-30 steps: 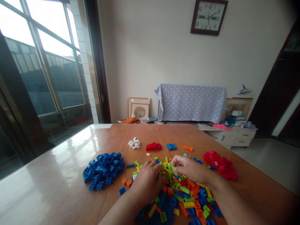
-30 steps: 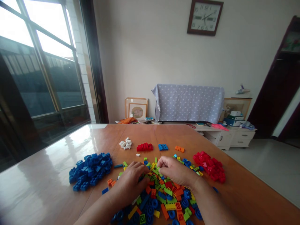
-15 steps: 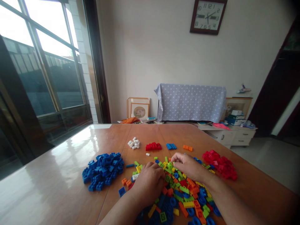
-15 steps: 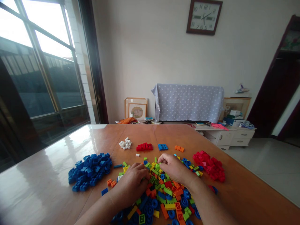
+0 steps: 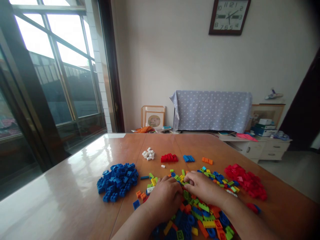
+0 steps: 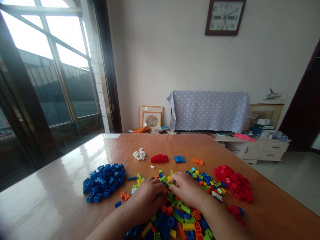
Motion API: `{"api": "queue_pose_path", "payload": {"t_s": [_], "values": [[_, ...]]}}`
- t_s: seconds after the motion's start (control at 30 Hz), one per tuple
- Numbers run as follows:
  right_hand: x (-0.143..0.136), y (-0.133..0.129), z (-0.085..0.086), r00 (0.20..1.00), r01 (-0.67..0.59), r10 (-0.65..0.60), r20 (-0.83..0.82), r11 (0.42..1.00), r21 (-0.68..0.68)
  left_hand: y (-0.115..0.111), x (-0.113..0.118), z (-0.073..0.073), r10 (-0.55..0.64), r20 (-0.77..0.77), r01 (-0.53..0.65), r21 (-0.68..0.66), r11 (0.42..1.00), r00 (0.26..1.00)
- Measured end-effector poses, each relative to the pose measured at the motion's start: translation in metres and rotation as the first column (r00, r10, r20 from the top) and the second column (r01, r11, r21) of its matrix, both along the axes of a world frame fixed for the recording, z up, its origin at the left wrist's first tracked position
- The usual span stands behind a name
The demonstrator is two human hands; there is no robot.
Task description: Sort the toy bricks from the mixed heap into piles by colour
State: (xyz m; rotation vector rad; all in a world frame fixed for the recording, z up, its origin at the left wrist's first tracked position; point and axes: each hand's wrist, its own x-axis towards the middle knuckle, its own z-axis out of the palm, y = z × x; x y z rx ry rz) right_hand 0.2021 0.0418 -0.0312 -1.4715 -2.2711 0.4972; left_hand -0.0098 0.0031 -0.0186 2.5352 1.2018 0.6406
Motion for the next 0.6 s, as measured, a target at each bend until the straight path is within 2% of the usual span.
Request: {"api": "queue_pose_path", "payload": {"t_s": [0.37, 0.6], "values": [[0.021, 0.005, -0.001, 0.996, 0.032, -0.032, 0.081, 0.999, 0.002, 0.004, -0.005, 0.004, 0.039, -0.041, -0.039, 0.004, 0.999, 0.998], [0.018, 0.004, 0.002, 0.988, 0.094, -0.094, 0.120, 0.996, 0.005, 0.005, -0.005, 0.003, 0.042, -0.043, -0.041, 0.016, 0.999, 0.998]]}}
